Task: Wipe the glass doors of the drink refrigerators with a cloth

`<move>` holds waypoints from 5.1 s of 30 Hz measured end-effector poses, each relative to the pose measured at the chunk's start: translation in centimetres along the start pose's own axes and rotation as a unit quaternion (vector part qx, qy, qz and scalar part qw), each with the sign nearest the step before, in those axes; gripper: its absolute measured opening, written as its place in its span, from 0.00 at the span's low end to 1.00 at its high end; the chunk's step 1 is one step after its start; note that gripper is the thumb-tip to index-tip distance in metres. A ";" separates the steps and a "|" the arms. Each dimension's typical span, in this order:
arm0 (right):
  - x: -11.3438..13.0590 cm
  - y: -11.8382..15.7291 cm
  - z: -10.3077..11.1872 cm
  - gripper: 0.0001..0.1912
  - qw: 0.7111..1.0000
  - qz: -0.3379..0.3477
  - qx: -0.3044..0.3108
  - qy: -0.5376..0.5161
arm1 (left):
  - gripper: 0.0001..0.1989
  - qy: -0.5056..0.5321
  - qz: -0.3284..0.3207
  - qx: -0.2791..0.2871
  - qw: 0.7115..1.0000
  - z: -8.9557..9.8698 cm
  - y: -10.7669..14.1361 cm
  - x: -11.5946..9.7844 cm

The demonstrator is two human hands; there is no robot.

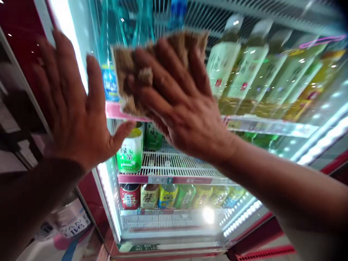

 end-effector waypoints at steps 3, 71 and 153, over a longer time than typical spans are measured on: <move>-2.0 -0.3 0.1 0.28 0.982 -0.071 0.097 -0.144 | 0.50 -0.018 -0.033 -0.023 0.999 0.6 -0.2 -0.3; -15.2 14.0 1.8 0.31 0.861 -0.505 0.011 -0.055 | 0.41 -0.016 0.147 0.070 0.987 -2.8 -4.3 -9.3; -30.4 30.1 6.4 0.38 0.904 -0.422 -0.037 -0.054 | 0.78 0.013 0.340 0.140 0.930 -3.3 -1.9 -15.9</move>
Point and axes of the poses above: each hand's wrist, its own y-axis away from the middle knuckle, its own z-axis out of the back of the hand, x = y × z, the point moved 2 cm from there along -y, towards the middle knuckle, and after that the axes turned 11 degrees about -x, right-handed, at the moved point
